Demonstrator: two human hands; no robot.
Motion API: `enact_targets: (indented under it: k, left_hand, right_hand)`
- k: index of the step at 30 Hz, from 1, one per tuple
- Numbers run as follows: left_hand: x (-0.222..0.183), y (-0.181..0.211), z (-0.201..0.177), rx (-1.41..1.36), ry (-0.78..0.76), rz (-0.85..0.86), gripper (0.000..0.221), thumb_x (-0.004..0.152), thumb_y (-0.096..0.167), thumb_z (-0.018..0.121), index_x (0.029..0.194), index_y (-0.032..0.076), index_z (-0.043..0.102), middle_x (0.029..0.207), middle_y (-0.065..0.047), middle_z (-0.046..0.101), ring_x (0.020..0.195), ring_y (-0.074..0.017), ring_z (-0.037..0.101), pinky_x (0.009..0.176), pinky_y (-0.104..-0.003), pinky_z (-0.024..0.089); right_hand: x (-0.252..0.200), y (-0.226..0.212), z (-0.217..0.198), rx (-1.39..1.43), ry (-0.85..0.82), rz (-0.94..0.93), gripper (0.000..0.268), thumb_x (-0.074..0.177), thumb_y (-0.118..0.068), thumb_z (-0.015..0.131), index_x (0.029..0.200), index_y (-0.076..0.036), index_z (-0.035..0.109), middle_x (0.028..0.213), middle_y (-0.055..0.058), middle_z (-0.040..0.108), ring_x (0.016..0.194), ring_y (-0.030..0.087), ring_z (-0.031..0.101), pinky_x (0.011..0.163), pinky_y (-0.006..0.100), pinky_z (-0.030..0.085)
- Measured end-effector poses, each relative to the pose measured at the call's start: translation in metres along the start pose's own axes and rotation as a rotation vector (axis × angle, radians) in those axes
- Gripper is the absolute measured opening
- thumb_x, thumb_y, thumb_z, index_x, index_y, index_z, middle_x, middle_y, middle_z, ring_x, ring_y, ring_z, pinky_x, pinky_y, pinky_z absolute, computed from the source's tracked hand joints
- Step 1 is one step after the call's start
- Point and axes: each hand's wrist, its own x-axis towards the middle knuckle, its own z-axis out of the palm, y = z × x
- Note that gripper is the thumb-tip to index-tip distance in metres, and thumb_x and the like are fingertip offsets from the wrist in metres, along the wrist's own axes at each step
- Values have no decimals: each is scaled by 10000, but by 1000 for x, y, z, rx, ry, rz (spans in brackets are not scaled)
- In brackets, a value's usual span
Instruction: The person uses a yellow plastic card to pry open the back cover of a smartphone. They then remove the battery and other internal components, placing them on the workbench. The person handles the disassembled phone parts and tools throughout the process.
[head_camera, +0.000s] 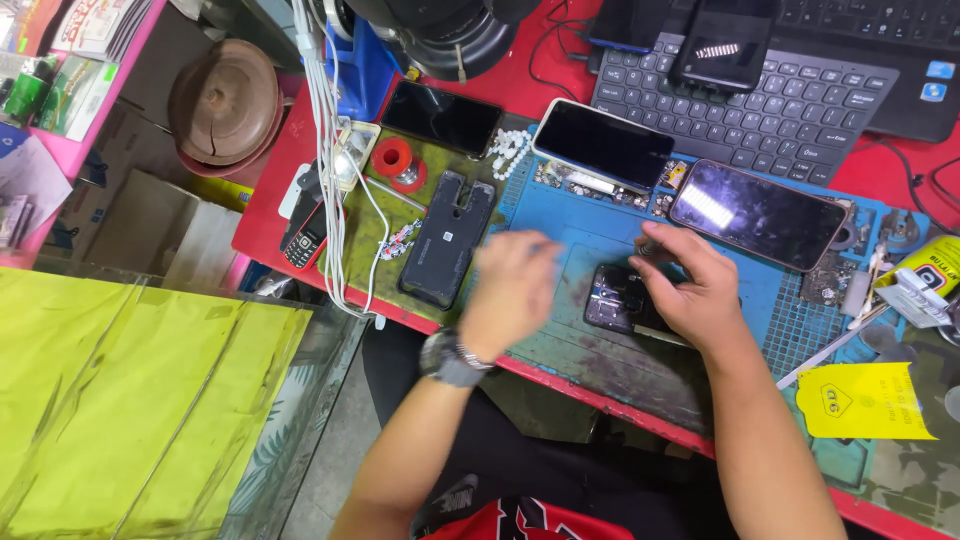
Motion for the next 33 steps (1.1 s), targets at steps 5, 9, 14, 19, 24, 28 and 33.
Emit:
enact_targets:
  k: [5, 9, 14, 19, 24, 28, 33]
  left_hand:
    - [-22, -85, -79, 261, -59, -258, 489, 836, 54, 567, 1300, 156, 681, 1208, -62, 615, 1136, -346, 532, 892, -460, 420]
    - [-41, -132, -86, 232, -212, -387, 521, 863, 41, 544, 1347, 186, 670, 1286, -36, 639, 1166, -350, 528, 915, -470, 454]
    - [-41, -138, -87, 203, -209, -330, 509, 856, 45, 618, 1346, 172, 673, 1191, -103, 663, 1074, -381, 593, 911, -474, 507]
    - [-39, -140, -82, 332, -295, -337, 433, 938, 214, 598, 1369, 174, 621, 1145, -121, 656, 1065, -379, 649, 876, -506, 539]
    - [-50, -166, -57, 525, -358, -306, 406, 984, 263, 527, 1346, 80, 554, 1133, -145, 593, 1095, -378, 610, 884, -475, 538]
    - [-46, -156, -70, 438, -273, -305, 384, 983, 276, 579, 1301, 64, 613, 1116, -140, 609, 1099, -366, 604, 905, -474, 519]
    - [-27, -92, -116, 498, -149, -328, 468, 939, 274, 675, 1359, 72, 631, 1169, -143, 628, 1088, -355, 603, 895, -475, 506]
  right_hand:
    - [0, 0, 3, 24, 3, 5, 423, 867, 125, 778, 1277, 46, 707, 1033, 206, 737, 857, 323, 738, 745, 422, 606]
    - [4, -9, 6, 7, -22, 12, 477, 839, 170, 739, 1294, 30, 703, 1058, 212, 738, 898, 352, 741, 787, 444, 606]
    - [0, -12, 4, -2, -33, 111, 516, 846, 171, 712, 1336, 10, 678, 1091, 194, 726, 952, 336, 728, 818, 410, 606]
    - [1, -10, 1, -25, -39, 149, 535, 869, 137, 736, 1381, 12, 645, 1100, 194, 713, 975, 329, 710, 829, 405, 607]
    - [0, -10, 2, -26, -33, 190, 544, 875, 118, 736, 1394, -21, 647, 1129, 176, 709, 1003, 307, 709, 843, 389, 612]
    - [3, -14, 2, -26, -31, 184, 543, 883, 116, 728, 1402, -18, 639, 1123, 187, 708, 1001, 322, 709, 842, 406, 615]
    - [3, -13, 1, -54, -35, 118, 546, 860, 51, 784, 1383, -53, 667, 1091, 174, 723, 993, 327, 720, 831, 443, 619]
